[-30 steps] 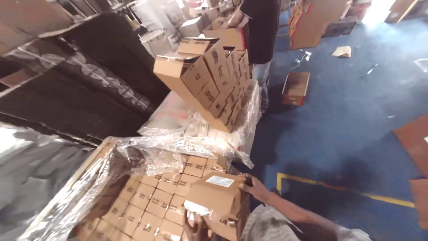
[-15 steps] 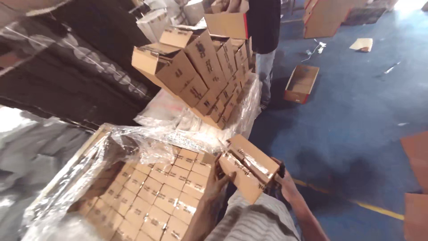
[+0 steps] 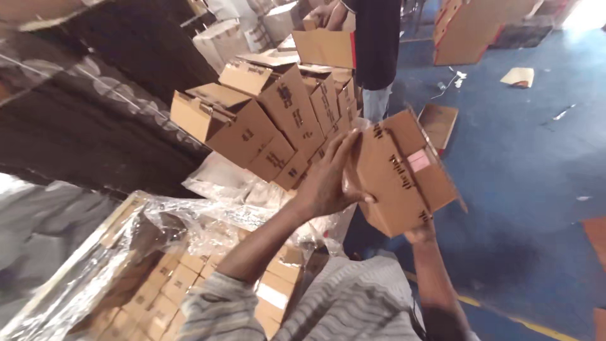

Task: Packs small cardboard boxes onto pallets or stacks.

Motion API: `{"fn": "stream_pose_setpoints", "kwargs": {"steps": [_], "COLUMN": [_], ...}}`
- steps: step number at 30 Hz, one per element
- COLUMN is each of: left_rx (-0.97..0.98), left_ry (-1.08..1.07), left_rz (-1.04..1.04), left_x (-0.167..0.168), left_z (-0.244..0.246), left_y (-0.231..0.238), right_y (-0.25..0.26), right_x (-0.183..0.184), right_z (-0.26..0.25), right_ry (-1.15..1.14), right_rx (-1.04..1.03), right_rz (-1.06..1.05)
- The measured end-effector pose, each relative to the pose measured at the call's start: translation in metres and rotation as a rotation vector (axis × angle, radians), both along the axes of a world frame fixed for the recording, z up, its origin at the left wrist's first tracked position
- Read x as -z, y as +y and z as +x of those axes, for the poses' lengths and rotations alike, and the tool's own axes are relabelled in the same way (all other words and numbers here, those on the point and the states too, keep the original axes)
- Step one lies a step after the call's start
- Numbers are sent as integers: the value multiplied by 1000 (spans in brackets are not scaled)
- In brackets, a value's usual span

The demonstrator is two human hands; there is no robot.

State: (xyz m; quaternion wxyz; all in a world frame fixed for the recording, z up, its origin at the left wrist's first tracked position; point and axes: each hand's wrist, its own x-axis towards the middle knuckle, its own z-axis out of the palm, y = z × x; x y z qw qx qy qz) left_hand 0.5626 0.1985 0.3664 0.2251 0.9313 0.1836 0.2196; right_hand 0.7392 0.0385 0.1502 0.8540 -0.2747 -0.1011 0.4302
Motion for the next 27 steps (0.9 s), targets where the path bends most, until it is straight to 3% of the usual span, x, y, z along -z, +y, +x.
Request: {"fn": "stream_pose_setpoints", "kwargs": {"steps": [4, 7, 12, 15, 20, 23, 27], "left_rx": [-8, -17, -370, -588, -859, -952, -1015], "left_ry": [155, 225, 310, 354, 301, 289, 470], "left_rz": [36, -47, -171, -141, -225, -319, -277], "left_x": [-71, -125, -185, -193, -181, -166, -142], "left_z": [47, 77, 126, 148, 140, 129, 121], "left_y": [61, 127, 227, 283, 391, 420, 433], "right_y": [72, 140, 266, 346, 455, 502, 535], "right_x": [-56, -89, -137, -156, -171, -160, -152], "right_z": [43, 78, 114, 131, 147, 148, 145], "right_ry": [-177, -261, -347, -374, -676, -895, -1097], "right_rx": [5, -53, -143, -231, -331, -361, -389], "right_rz": [54, 95, 26, -6, -113, -172, -307]}}
